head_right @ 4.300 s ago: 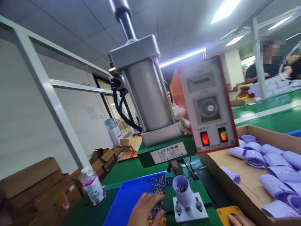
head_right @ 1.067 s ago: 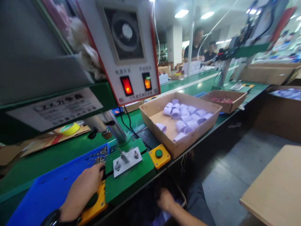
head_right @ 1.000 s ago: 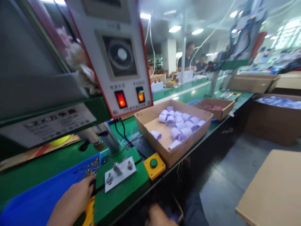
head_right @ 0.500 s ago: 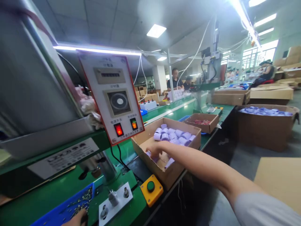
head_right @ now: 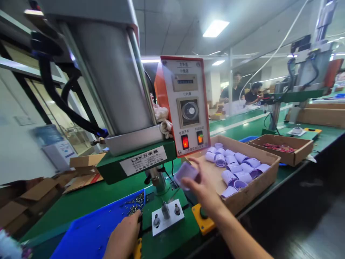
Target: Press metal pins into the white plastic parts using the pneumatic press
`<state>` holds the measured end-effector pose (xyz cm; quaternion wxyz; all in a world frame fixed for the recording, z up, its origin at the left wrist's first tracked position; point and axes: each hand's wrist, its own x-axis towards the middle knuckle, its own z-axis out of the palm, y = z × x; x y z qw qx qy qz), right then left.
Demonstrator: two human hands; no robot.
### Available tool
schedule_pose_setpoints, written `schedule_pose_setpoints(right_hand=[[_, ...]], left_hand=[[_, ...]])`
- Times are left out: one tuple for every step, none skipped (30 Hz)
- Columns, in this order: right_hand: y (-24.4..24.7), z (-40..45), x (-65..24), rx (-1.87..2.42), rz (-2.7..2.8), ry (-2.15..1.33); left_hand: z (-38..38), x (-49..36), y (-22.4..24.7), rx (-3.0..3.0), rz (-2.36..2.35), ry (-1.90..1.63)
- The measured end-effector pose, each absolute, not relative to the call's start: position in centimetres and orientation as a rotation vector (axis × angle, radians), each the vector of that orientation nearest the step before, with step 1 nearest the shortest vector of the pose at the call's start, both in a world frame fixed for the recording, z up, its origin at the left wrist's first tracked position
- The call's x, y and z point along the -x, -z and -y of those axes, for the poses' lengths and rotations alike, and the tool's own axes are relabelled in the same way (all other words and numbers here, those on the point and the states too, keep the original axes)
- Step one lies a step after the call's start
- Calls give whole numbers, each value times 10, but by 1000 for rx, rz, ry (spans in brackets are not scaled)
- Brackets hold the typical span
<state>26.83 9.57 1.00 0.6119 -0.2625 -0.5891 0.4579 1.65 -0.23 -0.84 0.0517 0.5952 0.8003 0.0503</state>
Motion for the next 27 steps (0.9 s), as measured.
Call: schedule_pose_setpoints(right_hand=[[-6,-86,-253,534,1365,-1202],[-3,-79,-239,456,1366,-1329],[-1,-75,-227,383,1357,-1425],[0,-74,-217,340,1350,-1472],[1,-74,-210,310,1357,-1496],[2,-76,-206,294,1379,-1505],[3,-77,-204,289,1413,-1500],[3,-79,-204,295,1457,-1483],[2,-80,-205,309,1510,-1456],[1,-81,-207,330,1565,-1414],[0,-81,-209,358,1626,-1354],[-1,-80,-211,389,1695,-1273],[-1,-79,-213,422,1769,-1179],[-1,-78,-214,451,1841,-1081],[1,-77,-215,474,1902,-992],[4,-75,-215,495,1945,-925],[8,-73,-215,521,1965,-883],[13,-71,-213,551,1962,-862],[17,-69,-211,585,1947,-856],[21,-68,-209,617,1929,-854],[24,-66,-207,642,1912,-855],[26,-65,-205,656,1904,-859],[27,-65,-205,659,1909,-867],[28,-64,-207,660,1923,-876],[30,-63,-212,665,1936,-876],[33,-62,-219,681,1942,-858],[38,-61,-228,707,1936,-815]], left_hand=[[2,-15,9,-1803,-2440,-149],[2,-14,10,-1796,-2447,-137],[1,-13,10,-1787,-2457,-113],[2,-13,10,-1771,-2471,-81],[2,-13,10,-1761,-2485,-49],[2,-13,11,-1759,-2494,-26],[2,-13,11,-1763,-2499,-13],[2,-13,11,-1766,-2503,-7],[2,-13,11,-1772,-2504,-10],[2,-13,12,-1780,-2501,-16],[2,-13,11,-1790,-2496,-24],[2,-13,11,-1798,-2489,-31],[2,-13,11,-1801,-2483,-35],[2,-13,11,-1800,-2480,-34],[2,-13,11,-1797,-2477,-38],[3,-13,11,-1796,-2473,-48],[4,-13,11,-1795,-2469,-62],[5,-12,11,-1790,-2472,-77],[6,-12,10,-1787,-2483,-96],[7,-12,10,-1794,-2500,-123],[7,-11,9,-1817,-2519,-160],[8,-10,8,-1854,-2533,-215],[10,-8,7,-1896,-2539,-293],[13,-6,7,-1935,-2537,-392],[17,-3,7,-1958,-2538,-509],[24,0,9,-1975,-2531,-616],[32,2,13,-2002,-2516,-708]])
